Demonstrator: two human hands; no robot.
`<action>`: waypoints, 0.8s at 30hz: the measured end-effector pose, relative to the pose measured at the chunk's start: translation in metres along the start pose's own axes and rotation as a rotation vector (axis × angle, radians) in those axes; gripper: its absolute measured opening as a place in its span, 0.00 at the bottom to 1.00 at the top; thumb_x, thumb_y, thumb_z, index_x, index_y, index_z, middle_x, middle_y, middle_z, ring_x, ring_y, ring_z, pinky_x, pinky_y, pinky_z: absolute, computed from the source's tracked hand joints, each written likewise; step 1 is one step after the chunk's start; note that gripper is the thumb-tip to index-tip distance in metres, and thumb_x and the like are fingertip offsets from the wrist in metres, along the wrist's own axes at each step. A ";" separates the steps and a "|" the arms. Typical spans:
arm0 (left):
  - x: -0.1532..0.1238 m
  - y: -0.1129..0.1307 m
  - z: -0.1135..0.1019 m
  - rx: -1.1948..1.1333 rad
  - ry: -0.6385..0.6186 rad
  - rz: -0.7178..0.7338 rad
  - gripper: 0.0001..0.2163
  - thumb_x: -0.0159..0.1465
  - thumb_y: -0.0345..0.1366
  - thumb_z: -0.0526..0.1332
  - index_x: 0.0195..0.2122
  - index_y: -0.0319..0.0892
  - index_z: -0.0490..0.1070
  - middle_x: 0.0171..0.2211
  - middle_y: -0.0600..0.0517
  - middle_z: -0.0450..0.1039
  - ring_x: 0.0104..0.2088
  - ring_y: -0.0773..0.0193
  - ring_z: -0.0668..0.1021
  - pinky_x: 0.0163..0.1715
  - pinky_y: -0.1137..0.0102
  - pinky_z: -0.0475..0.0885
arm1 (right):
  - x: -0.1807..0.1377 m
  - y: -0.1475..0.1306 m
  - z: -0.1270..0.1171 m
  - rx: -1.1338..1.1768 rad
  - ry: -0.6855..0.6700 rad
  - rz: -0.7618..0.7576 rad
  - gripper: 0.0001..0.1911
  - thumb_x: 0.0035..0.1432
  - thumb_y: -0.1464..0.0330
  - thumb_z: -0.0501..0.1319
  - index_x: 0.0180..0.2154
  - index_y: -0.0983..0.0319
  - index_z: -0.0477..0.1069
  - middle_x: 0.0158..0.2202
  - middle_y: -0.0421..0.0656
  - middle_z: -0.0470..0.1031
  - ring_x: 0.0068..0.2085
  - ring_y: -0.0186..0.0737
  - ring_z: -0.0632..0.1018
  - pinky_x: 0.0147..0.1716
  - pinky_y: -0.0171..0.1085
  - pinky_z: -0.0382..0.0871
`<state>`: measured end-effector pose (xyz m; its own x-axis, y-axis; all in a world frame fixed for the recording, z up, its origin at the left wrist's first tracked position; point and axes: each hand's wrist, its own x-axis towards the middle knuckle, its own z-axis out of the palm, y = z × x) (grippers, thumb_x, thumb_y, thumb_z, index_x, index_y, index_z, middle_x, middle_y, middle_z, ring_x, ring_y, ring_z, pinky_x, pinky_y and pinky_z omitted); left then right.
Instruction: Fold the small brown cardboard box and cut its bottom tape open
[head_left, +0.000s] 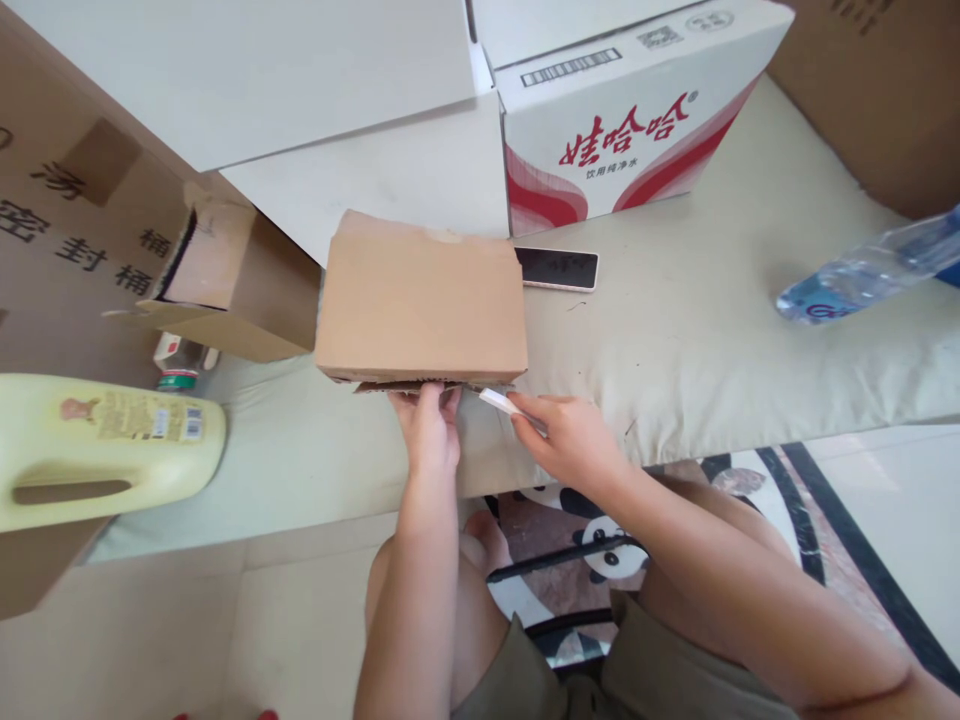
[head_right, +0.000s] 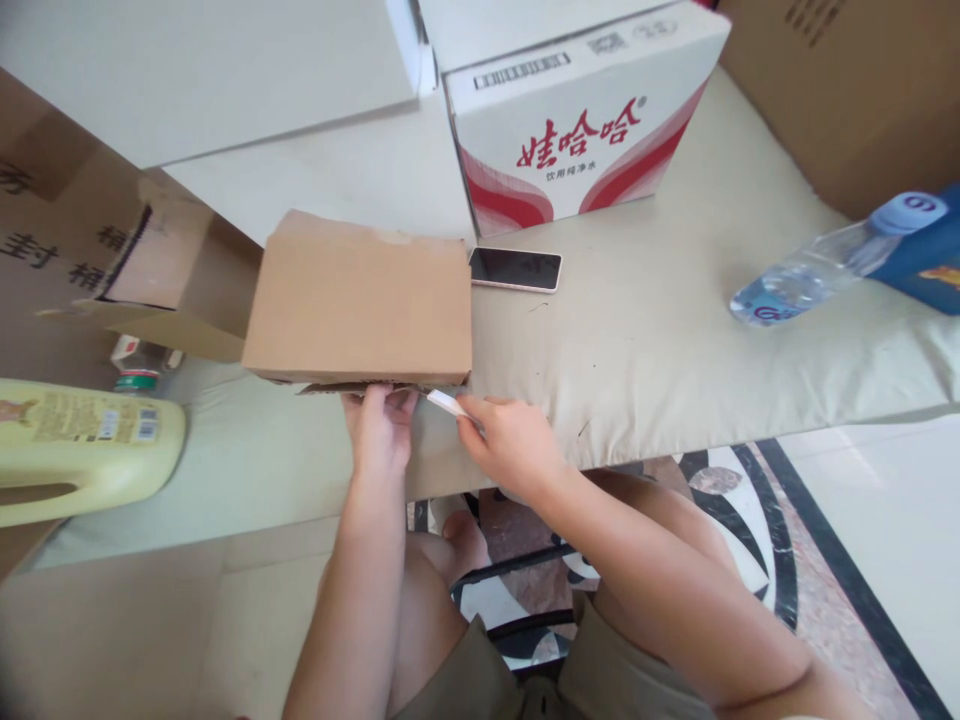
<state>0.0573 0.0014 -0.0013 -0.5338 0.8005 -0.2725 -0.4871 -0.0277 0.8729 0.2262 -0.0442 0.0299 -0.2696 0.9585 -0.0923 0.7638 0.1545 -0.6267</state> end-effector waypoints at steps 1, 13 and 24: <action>0.000 -0.001 0.000 0.005 0.002 0.004 0.22 0.45 0.28 0.66 0.40 0.50 0.63 0.41 0.56 0.70 0.38 0.67 0.75 0.43 0.67 0.77 | -0.001 -0.002 -0.002 -0.009 -0.005 0.016 0.21 0.69 0.64 0.51 0.54 0.57 0.78 0.34 0.45 0.81 0.32 0.41 0.78 0.31 0.37 0.55; 0.002 -0.002 0.000 0.051 -0.033 0.055 0.24 0.47 0.30 0.69 0.42 0.51 0.62 0.48 0.54 0.71 0.43 0.65 0.76 0.46 0.63 0.78 | -0.007 0.001 -0.014 -0.044 -0.025 0.093 0.22 0.70 0.63 0.49 0.53 0.56 0.79 0.32 0.45 0.82 0.31 0.43 0.78 0.29 0.38 0.53; 0.009 0.004 -0.006 0.035 0.101 -0.016 0.16 0.48 0.29 0.63 0.39 0.48 0.67 0.38 0.52 0.75 0.42 0.60 0.79 0.38 0.67 0.73 | 0.004 0.021 -0.022 0.182 -0.030 0.173 0.22 0.66 0.62 0.52 0.52 0.55 0.82 0.25 0.40 0.76 0.25 0.36 0.71 0.28 0.35 0.58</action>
<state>0.0462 0.0053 -0.0022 -0.5943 0.7360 -0.3243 -0.4725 0.0068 0.8813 0.2545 -0.0322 0.0337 -0.1631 0.9591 -0.2313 0.6824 -0.0597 -0.7285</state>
